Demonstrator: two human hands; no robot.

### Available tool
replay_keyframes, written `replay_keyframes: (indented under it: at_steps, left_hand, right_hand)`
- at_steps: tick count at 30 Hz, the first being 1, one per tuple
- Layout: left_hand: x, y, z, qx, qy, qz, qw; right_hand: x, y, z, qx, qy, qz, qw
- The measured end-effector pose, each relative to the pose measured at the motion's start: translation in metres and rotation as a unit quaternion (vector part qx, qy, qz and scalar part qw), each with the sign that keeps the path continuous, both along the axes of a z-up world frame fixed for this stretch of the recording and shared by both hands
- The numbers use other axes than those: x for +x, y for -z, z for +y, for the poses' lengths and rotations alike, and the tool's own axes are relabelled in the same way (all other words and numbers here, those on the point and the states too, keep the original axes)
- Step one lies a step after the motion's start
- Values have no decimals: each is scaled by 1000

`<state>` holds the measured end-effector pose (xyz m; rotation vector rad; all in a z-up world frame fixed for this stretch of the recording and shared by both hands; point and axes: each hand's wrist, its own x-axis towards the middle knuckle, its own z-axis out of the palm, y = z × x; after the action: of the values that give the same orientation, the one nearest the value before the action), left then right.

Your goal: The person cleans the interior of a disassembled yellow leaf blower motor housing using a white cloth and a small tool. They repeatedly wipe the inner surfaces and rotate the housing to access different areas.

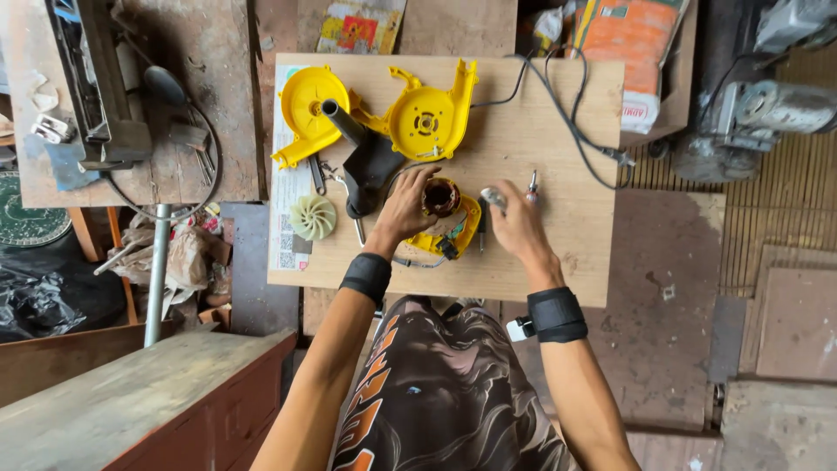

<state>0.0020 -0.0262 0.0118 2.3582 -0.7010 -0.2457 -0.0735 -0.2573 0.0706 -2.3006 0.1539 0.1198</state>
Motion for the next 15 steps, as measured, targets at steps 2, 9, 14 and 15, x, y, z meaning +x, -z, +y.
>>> replay_keyframes:
  at_steps: [2, 9, 14, 15]
  left_hand:
    - [-7, -9, 5, -64, -21, 25, 997]
    - [-20, 24, 7, 14, -32, 25, 999]
    - [-18, 40, 9, -49, -55, 52, 996]
    - [-15, 45, 9, -53, -54, 50, 996]
  right_hand:
    - [8, -2, 3, 4, -11, 62, 998]
    - [39, 0, 28, -59, -171, 71, 981]
    - [57, 19, 48, -146, -234, 41, 960]
    - [60, 24, 52, -151, -233, 40, 960]
